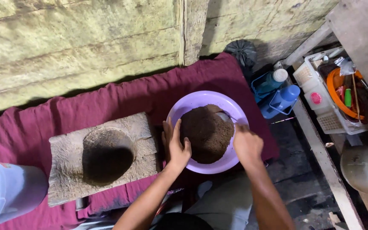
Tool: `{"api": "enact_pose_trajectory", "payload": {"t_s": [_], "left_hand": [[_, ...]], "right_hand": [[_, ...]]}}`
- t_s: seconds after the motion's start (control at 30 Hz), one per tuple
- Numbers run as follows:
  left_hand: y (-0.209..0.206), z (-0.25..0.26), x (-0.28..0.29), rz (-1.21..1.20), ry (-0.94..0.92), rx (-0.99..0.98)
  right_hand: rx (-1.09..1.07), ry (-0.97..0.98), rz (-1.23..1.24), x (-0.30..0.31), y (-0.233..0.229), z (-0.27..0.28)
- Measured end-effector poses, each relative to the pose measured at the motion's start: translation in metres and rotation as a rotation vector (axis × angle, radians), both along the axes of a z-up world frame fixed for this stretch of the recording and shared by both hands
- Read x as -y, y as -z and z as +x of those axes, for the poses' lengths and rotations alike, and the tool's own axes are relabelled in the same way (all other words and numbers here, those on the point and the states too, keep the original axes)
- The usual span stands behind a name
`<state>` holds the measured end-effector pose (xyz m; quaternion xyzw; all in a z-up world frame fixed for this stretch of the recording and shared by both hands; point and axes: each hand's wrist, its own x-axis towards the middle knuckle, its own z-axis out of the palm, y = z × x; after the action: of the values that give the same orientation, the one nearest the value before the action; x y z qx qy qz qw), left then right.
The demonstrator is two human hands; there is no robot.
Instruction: Transferring brown powder between a plastic bowl, a clear bucket, and a stone mortar using a spoon.
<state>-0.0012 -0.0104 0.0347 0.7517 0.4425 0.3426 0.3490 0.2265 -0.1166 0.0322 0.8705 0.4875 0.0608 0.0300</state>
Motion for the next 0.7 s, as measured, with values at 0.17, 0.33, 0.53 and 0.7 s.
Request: {"api": "enact_pose_trajectory", "payload": {"t_s": [0.17,0.33,0.53,0.7], "left_hand": [[0.015,0.001,-0.002,-0.009,0.045,0.297],[0.001,0.000,0.001,-0.037,0.075,0.464],[0.006,-0.002,0.001,-0.064,0.078,0.543],[0.033,-0.001,-0.005,0.036,0.013,0.343]], "right_hand": [[0.017,-0.109,0.166,0.029,-0.028,-0.057],[0.315,-0.195,0.317,0.067,-0.007,-0.056],[0.019,-0.376,0.287,0.022,-0.016,-0.069],[-0.339,0.137,-0.123,-0.031,-0.090,-0.046]]}}
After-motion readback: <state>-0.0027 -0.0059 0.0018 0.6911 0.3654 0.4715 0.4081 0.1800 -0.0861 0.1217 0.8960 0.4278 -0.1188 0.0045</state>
